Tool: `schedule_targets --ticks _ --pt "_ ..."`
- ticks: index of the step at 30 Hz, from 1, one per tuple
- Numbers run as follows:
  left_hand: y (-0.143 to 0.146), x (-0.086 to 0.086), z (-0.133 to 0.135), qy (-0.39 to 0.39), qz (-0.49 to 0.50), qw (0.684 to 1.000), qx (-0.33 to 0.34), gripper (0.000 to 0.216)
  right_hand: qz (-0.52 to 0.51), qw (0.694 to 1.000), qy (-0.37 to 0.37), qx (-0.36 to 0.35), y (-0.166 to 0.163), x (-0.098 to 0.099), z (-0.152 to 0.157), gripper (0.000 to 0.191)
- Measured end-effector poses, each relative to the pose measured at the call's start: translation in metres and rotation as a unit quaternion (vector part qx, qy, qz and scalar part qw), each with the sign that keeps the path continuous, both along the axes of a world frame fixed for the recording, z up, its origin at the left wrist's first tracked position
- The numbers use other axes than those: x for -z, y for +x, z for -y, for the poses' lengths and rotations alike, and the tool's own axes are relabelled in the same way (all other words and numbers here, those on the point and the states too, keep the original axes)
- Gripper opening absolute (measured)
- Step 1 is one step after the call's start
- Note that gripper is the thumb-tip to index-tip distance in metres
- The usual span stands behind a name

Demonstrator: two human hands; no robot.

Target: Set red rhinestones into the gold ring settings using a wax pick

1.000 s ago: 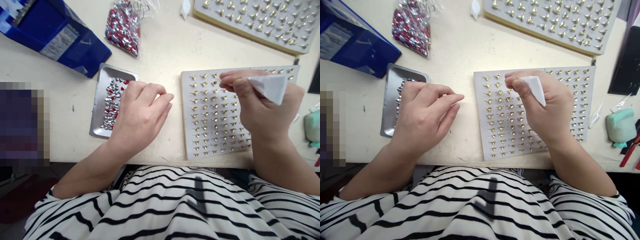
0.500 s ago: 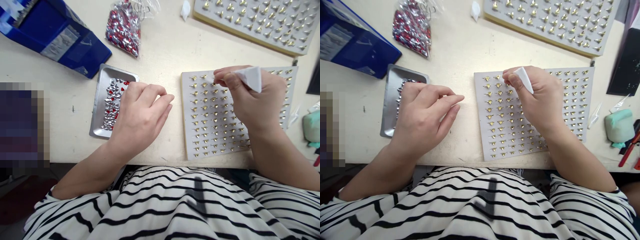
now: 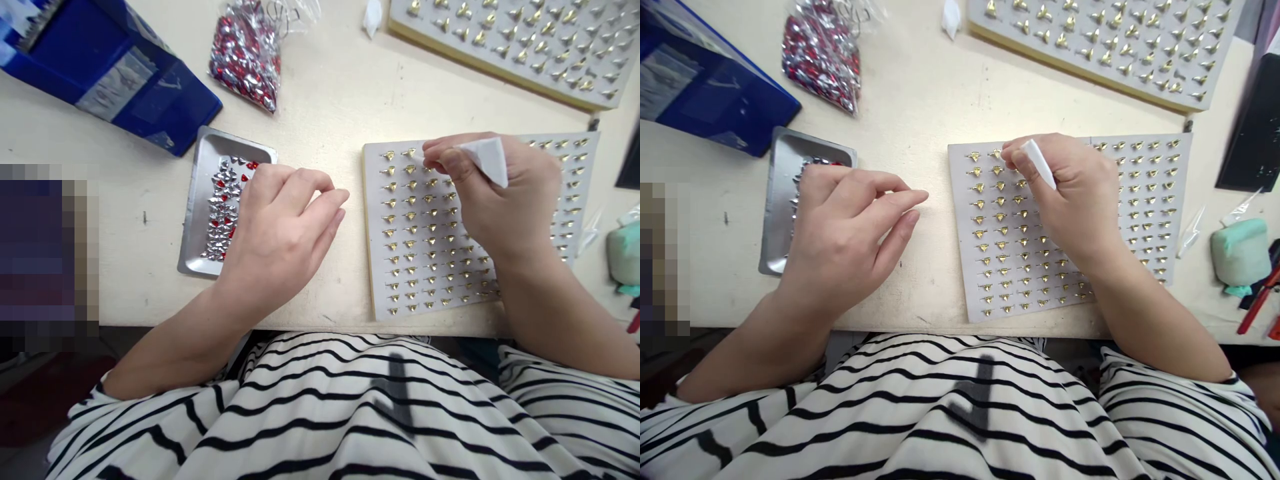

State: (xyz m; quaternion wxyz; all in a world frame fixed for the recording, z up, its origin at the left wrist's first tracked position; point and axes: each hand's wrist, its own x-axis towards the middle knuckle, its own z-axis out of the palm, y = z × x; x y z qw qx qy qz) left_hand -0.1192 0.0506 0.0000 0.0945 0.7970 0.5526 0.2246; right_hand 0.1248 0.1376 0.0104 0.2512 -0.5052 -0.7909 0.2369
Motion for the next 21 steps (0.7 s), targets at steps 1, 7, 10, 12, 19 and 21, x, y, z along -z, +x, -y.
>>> schedule_targets --ticks 1,7,10,12,19,21 --pt "0.0 0.0 0.0 0.0 -0.001 1.0 0.0 0.025 0.002 1.0 0.001 0.001 0.0 0.0 0.0 0.02" --pt "0.0 0.0 0.0 0.011 -0.015 1.0 0.0 0.025 -0.002 1.0 -0.007 0.011 -0.002 -0.01 0.008 0.019" --pt "0.0 0.0 0.0 0.007 -0.017 1.0 0.0 0.026 -0.04 0.999 0.008 0.025 -0.004 -0.016 0.012 0.02" --pt "0.0 0.0 0.0 0.005 -0.016 1.0 0.0 0.027 -0.074 0.996 0.026 0.044 -0.004 -0.018 0.014 0.021" --pt "0.0 0.0 -0.001 0.01 -0.02 1.0 0.002 0.026 -0.085 0.994 0.027 0.067 0.008 -0.013 0.008 0.024" --pt "0.0 -0.001 -0.001 0.011 -0.029 1.0 0.002 0.026 -0.063 0.996 0.009 0.055 0.011 -0.012 0.007 0.024"
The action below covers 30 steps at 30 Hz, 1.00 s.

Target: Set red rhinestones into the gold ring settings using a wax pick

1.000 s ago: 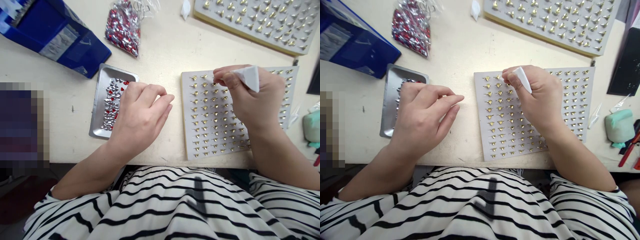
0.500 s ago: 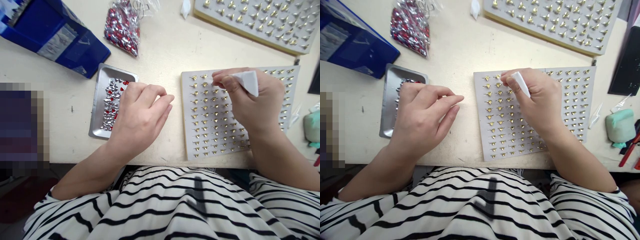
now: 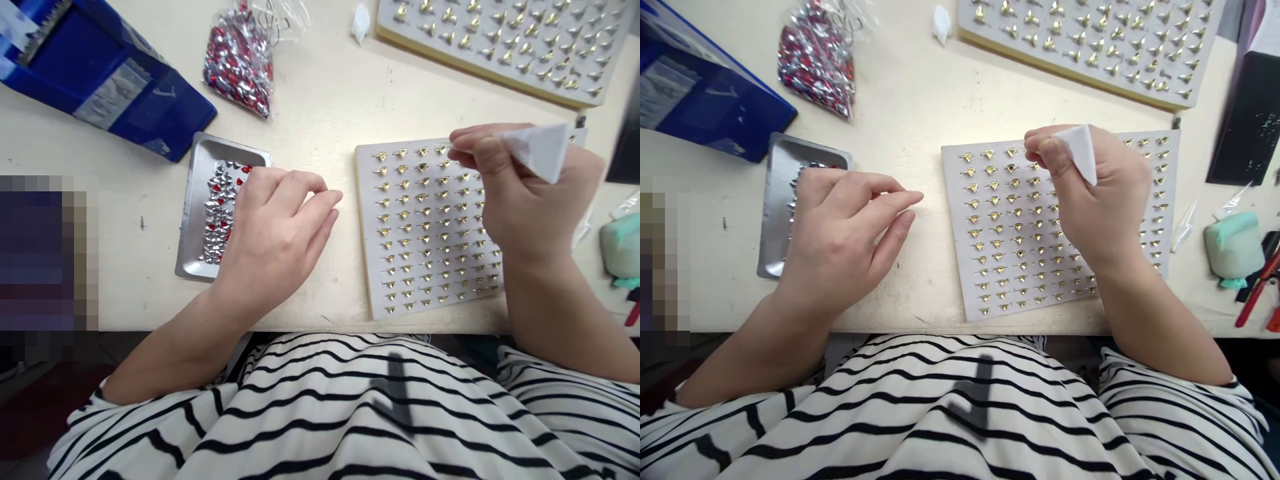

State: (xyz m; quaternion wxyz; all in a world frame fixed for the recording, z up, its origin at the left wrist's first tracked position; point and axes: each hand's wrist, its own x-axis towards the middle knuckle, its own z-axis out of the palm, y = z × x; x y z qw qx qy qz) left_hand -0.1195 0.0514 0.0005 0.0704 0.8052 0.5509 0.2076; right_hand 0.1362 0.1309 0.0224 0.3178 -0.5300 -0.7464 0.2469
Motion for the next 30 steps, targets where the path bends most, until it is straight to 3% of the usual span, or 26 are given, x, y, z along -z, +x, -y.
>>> schedule_targets --ticks 21,30 --pt "-0.001 0.003 -0.001 0.035 -0.015 0.999 0.005 0.023 0.089 0.996 -0.007 -0.009 0.005 0.011 -0.005 0.023" --pt "0.0 0.002 -0.001 0.018 -0.003 1.0 0.001 0.025 0.039 0.999 -0.003 -0.008 0.005 0.0 0.005 0.022"
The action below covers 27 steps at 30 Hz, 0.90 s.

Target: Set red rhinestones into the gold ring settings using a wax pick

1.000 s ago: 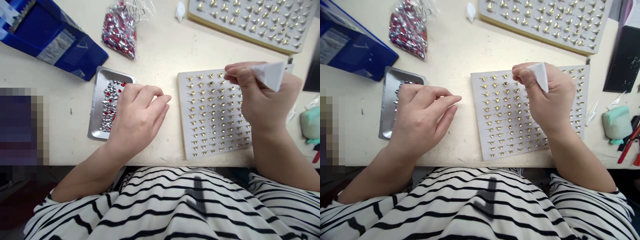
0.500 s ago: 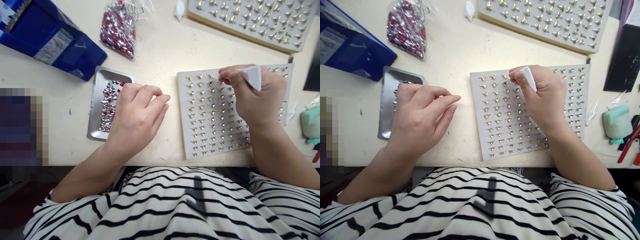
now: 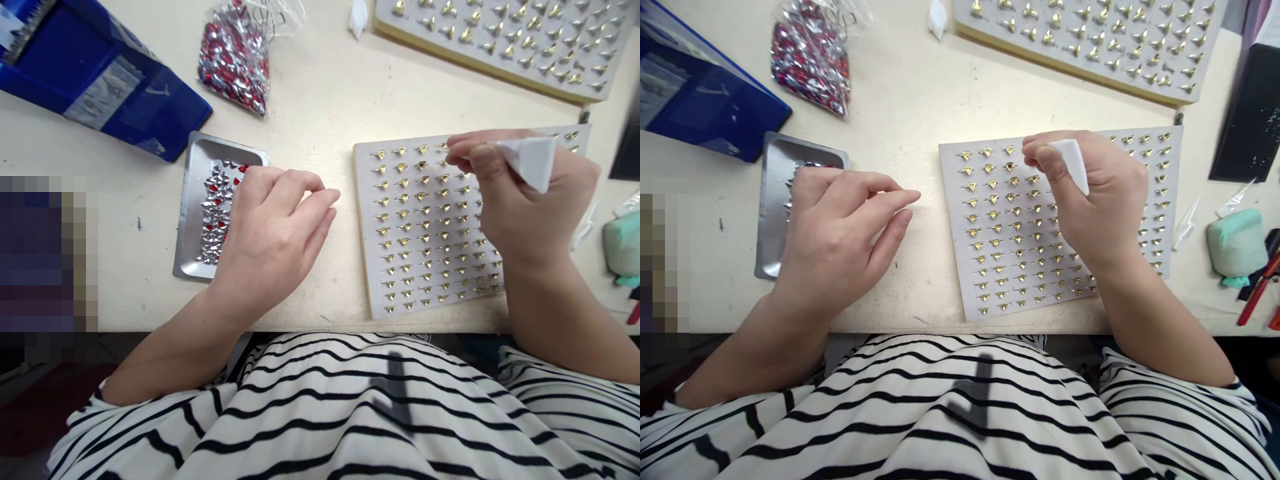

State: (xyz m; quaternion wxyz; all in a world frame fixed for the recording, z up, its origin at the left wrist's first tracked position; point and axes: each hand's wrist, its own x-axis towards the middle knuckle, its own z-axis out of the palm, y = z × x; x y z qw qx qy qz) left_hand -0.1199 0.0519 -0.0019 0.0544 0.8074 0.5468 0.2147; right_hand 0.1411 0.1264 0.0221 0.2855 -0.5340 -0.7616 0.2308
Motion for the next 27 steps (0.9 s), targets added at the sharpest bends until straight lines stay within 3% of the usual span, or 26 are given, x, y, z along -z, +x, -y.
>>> schedule_targets --ticks 11,20,27 --pt "0.0003 -0.0008 0.0001 -0.009 -0.004 1.0 0.001 0.025 -0.08 0.995 0.052 0.02 -0.0043 0.0011 0.0043 0.02" --pt "0.0002 0.0005 0.0001 -0.011 0.005 1.0 0.0 0.025 -0.012 0.999 0.015 -0.029 0.0028 0.0064 0.0097 0.019" --pt "-0.0006 0.0049 -0.0015 0.029 -0.017 0.999 0.001 0.021 0.015 1.0 0.003 -0.019 0.0007 0.0076 0.0073 0.019"
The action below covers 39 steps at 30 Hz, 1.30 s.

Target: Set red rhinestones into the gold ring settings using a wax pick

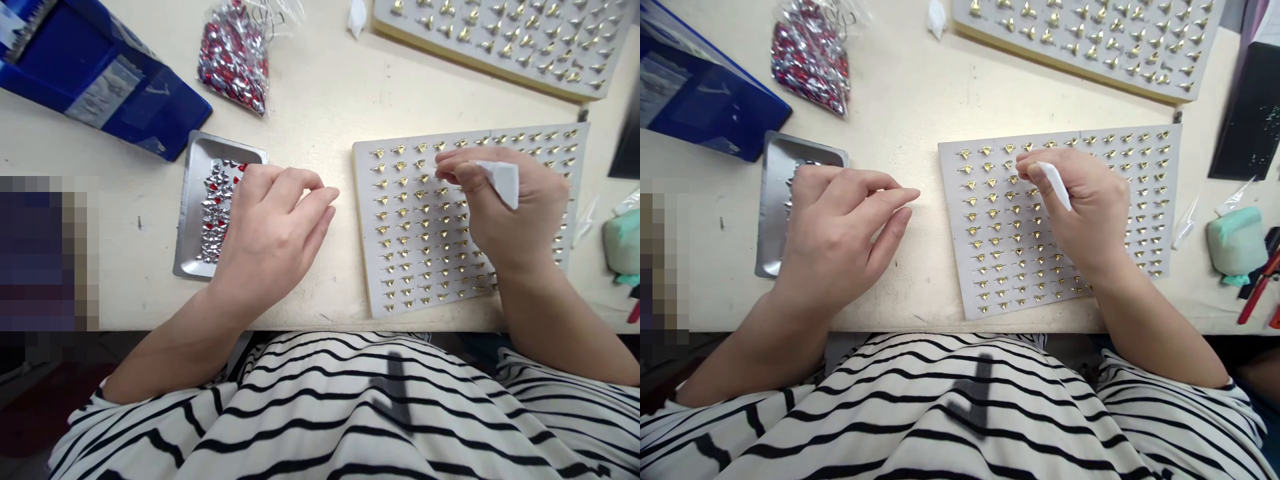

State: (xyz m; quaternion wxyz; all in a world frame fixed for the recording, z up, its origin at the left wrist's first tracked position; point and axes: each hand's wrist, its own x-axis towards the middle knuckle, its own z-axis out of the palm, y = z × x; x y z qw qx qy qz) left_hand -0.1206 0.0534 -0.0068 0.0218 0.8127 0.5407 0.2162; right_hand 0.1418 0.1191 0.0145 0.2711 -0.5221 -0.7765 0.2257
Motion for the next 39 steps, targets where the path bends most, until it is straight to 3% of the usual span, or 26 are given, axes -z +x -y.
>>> schedule_targets --ticks 13,29,39 --pt "0.001 -0.004 0.002 -0.042 0.021 0.999 -0.005 0.024 -0.003 1.0 0.0 0.0 0.005 -0.001 0.004 0.019" --pt "0.0 -0.003 0.002 -0.046 0.031 0.998 0.0 0.026 -0.123 0.985 0.106 0.058 -0.003 -0.002 0.014 0.018" --pt "0.0 -0.003 0.003 -0.054 0.048 0.997 0.003 0.029 -0.005 0.999 0.03 -0.01 0.01 -0.001 0.018 0.021"
